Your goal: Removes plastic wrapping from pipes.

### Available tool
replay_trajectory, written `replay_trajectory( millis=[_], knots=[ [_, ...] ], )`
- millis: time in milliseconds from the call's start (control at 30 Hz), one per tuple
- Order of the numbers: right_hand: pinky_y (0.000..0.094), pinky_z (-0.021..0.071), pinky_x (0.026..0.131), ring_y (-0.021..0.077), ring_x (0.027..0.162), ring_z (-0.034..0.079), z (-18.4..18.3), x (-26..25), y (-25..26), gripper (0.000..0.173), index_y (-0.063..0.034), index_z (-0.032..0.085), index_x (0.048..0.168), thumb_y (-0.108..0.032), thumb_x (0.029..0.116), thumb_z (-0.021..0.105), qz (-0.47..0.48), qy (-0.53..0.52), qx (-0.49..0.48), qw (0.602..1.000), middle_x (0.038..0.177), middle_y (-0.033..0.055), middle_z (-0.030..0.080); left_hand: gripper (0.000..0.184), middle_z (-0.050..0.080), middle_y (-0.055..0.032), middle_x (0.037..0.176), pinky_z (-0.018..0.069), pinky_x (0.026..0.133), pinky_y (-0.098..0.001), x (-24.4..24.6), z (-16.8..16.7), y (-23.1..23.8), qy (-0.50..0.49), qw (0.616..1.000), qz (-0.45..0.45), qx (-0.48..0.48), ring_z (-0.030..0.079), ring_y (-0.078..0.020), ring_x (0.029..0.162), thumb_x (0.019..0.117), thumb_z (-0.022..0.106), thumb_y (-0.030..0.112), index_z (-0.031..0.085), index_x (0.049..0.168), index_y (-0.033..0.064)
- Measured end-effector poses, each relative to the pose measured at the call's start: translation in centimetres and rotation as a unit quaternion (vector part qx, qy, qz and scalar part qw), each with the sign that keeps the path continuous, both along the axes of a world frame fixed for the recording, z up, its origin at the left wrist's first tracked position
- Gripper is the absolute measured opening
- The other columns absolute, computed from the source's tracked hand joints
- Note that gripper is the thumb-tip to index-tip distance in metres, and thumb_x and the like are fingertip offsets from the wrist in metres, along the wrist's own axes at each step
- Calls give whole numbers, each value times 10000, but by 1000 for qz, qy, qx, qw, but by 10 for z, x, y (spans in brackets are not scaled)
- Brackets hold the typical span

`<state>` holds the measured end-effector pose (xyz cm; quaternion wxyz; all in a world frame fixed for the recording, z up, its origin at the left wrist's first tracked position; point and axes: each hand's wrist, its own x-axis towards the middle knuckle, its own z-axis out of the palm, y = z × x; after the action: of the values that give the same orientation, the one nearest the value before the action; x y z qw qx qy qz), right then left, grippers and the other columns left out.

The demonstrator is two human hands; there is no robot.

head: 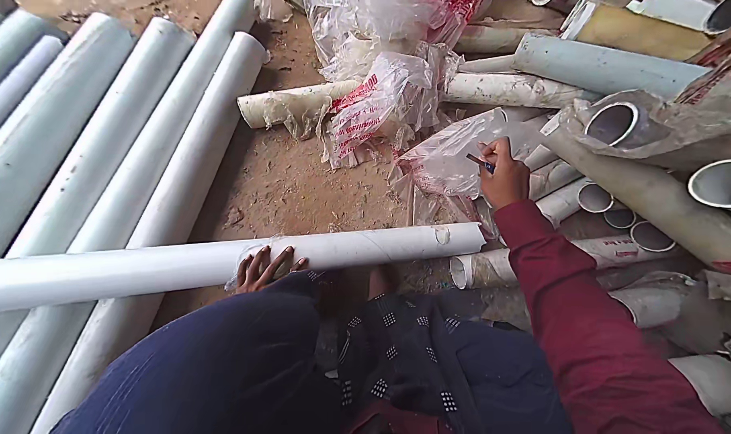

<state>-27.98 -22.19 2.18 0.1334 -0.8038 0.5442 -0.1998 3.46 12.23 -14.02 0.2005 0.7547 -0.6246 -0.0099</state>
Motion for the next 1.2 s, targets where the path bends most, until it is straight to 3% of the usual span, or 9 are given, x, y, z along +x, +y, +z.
replay_trajectory(
  millis=[100, 200, 333, 467, 633, 800, 967, 1067, 1200],
  knots=[
    [440, 562, 654, 228, 694, 706, 6, 3, 1, 214, -29, 617, 1250, -93, 1073, 515, 9, -80, 127, 989, 1014, 129, 768, 365, 635, -261, 1368, 255, 1144, -696, -21, 21, -5, 105, 991, 84, 23, 460, -652, 1316, 1007, 611, 195, 694, 1299, -7],
    [561, 527, 799, 329, 818, 717, -27, -24, 10, 243, 13, 658, 1228, -95, 1049, 533, -82, -97, 96, 987, 923, 170, 759, 345, 638, -233, 1381, 289, 1114, -721, -5, 1, 3, 50, 999, 10, -5, 488, -647, 1291, 1021, 557, 171, 712, 1323, 112],
    [573, 422, 1084, 402, 1265, 610, -102, -81, 33, 385, 31, 574, 1396, -175, 1085, 476, -251, 24, 248, 935, 1323, 266, 652, 350, 635, -248, 1378, 298, 1058, -792, 5, -10, 5, 6, 999, -44, -22, 488, -681, 1262, 1032, 507, 171, 739, 1294, 172],
    [243, 378, 532, 86, 567, 423, -153, -96, 43, 414, 68, 595, 1221, -320, 1085, 543, -322, -89, 349, 875, 799, 53, 488, 358, 622, -242, 1400, 290, 1074, -780, 7, -16, 7, 10, 999, -47, -19, 481, -655, 1296, 1041, 491, 184, 731, 1307, 177],
    [212, 298, 462, 50, 498, 337, -119, -90, 34, 374, -7, 605, 1106, -371, 1026, 636, -388, -162, 360, 833, 704, -11, 439, 418, 633, -143, 1425, 335, 1068, -697, 47, -31, 7, -8, 995, -83, -63, 514, -545, 1331, 1070, 382, 328, 682, 1362, 331],
    [238, 345, 537, 52, 546, 364, -46, -110, 65, 295, 48, 630, 1082, -237, 1018, 670, -260, -45, 384, 885, 740, 5, 473, 552, 759, -151, 1117, 516, 1034, -462, 76, 70, -56, 271, 957, -100, -33, 720, -245, 1092, 1035, 342, 326, 736, 1079, -58],
    [397, 460, 798, 201, 836, 545, -73, -135, 93, 407, 59, 632, 1223, -303, 1037, 642, -215, 42, 435, 874, 1029, 174, 616, 234, 732, -186, 1118, 536, 769, -679, 10, 214, -184, -34, 955, -291, 52, 721, -438, 974, 1049, 565, 169, 725, 1197, 84],
    [483, 436, 1039, 310, 1161, 601, -82, -135, 96, 443, 81, 623, 1273, -267, 1007, 691, -221, 26, 449, 866, 1289, 267, 622, 280, 710, -111, 1114, 551, 820, -603, -66, 215, -231, -213, 876, -409, 140, 694, -361, 1004, 1048, 521, 316, 704, 1239, 225],
    [413, 466, 943, 237, 1030, 601, -62, -133, 95, 397, 77, 607, 1293, -135, 976, 717, -218, -60, 411, 883, 1241, 233, 634, 434, 607, -215, 1391, 440, 1046, -615, -180, 220, -237, -193, 800, -374, 427, 575, -412, 1295, 1096, 480, 278, 521, 1501, 125]
  ],
)
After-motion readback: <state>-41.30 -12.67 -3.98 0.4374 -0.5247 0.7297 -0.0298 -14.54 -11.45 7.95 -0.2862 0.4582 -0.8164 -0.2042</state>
